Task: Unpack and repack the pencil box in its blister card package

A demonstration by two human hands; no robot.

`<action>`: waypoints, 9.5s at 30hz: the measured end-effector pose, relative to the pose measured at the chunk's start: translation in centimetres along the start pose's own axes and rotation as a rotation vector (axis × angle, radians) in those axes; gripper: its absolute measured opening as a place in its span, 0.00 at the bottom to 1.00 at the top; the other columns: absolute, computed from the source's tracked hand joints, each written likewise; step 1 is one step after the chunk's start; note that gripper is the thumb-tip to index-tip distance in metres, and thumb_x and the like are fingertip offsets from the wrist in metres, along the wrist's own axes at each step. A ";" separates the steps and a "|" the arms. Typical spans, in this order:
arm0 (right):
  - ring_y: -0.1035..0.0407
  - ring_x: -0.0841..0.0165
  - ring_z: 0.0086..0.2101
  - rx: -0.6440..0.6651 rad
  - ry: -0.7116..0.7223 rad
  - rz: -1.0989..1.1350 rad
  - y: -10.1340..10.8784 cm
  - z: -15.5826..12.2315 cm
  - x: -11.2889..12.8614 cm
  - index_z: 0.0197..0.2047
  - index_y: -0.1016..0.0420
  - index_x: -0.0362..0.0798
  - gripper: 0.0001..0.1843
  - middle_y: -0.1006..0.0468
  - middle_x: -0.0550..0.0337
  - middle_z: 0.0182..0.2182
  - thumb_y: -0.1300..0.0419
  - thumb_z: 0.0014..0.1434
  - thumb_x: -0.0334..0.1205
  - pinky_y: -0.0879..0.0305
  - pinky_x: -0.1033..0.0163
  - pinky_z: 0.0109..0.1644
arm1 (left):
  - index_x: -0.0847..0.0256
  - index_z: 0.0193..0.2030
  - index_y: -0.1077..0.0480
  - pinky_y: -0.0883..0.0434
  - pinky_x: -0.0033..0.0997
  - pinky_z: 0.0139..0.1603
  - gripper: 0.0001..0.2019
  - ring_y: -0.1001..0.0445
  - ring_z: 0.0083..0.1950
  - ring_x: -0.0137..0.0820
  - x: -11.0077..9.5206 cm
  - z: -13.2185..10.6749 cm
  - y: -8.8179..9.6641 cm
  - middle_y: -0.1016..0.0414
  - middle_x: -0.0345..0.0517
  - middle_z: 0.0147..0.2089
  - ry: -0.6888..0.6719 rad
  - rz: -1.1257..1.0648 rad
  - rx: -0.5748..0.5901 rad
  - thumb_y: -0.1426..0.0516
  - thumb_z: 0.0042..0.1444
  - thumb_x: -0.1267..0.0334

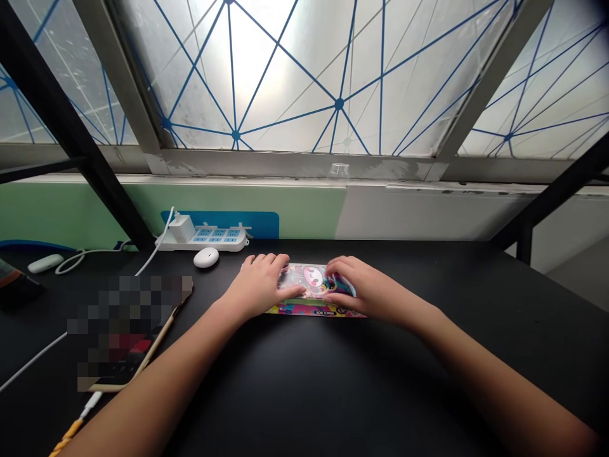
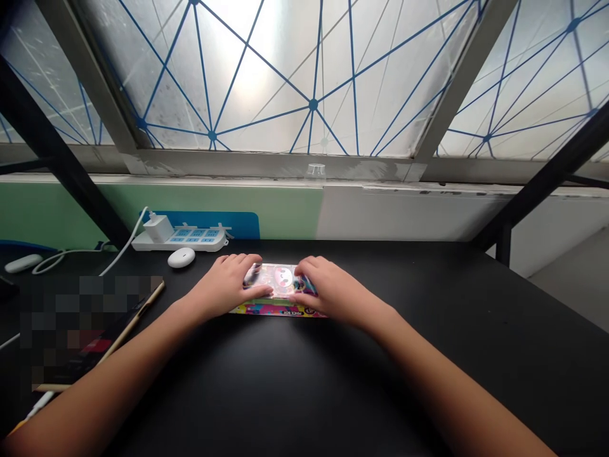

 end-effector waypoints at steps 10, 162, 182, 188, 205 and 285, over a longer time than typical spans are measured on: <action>0.34 0.48 0.54 -0.180 -0.046 -0.071 -0.8 0.9 -3.2 0.61 0.35 0.49 0.48 0.28 0.45 0.54 0.33 0.45 0.71 0.40 0.43 0.60 | 0.61 0.54 0.31 0.38 0.51 0.59 0.33 0.32 0.48 0.45 -0.8 0.7 1.2 0.30 0.52 0.44 -0.159 0.128 -0.318 0.39 0.53 0.36; 0.29 0.63 0.38 -0.187 0.493 0.036 -5.6 3.3 8.8 0.36 0.22 0.46 0.18 0.20 0.52 0.34 0.52 0.69 0.40 0.34 0.57 0.49 | 0.55 0.69 0.40 0.51 0.59 0.71 0.28 0.51 0.76 0.48 0.8 0.2 -0.7 0.47 0.53 0.75 0.029 -0.013 0.131 0.57 0.69 0.46; 0.35 0.51 0.49 -0.035 -0.101 -0.098 -2.6 5.2 -4.0 0.49 0.24 0.51 0.31 0.29 0.47 0.48 0.41 0.56 0.68 0.36 0.43 0.53 | 0.56 0.67 0.38 0.51 0.64 0.70 0.28 0.52 0.76 0.50 0.7 0.0 -0.5 0.49 0.56 0.75 0.040 -0.018 0.086 0.56 0.68 0.44; 0.35 0.51 0.50 -0.135 -0.079 -0.143 -2.5 5.1 -3.6 0.44 0.26 0.50 0.29 0.29 0.47 0.50 0.38 0.54 0.68 0.38 0.43 0.54 | 0.54 0.66 0.37 0.53 0.65 0.70 0.25 0.47 0.74 0.49 0.6 -0.1 0.3 0.43 0.53 0.73 0.046 -0.039 0.022 0.53 0.68 0.45; 0.31 0.55 0.47 -0.568 0.172 -0.234 0.4 -6.1 4.3 0.59 0.33 0.54 0.19 0.25 0.51 0.45 0.42 0.65 0.36 0.33 0.43 0.57 | 0.53 0.58 0.33 0.37 0.49 0.63 0.16 0.28 0.55 0.42 -3.8 -8.6 6.9 0.24 0.47 0.55 -0.212 0.043 -0.373 0.43 0.65 0.66; 0.33 0.56 0.44 -0.158 -0.197 -0.042 -4.6 -0.5 9.5 0.47 0.28 0.47 0.09 0.27 0.50 0.41 0.48 0.68 0.38 0.32 0.49 0.47 | 0.52 0.76 0.77 0.37 0.61 0.65 0.49 0.36 0.69 0.53 -1.2 -15.3 -2.4 0.39 0.57 0.71 0.265 -0.311 -0.118 0.43 0.63 0.53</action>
Point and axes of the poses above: each hand's wrist, its own z-axis towards the middle knuckle, its own y-axis out of the back of the hand, x = y × z, the point moved 1 cm from there along z, towards the middle knuckle
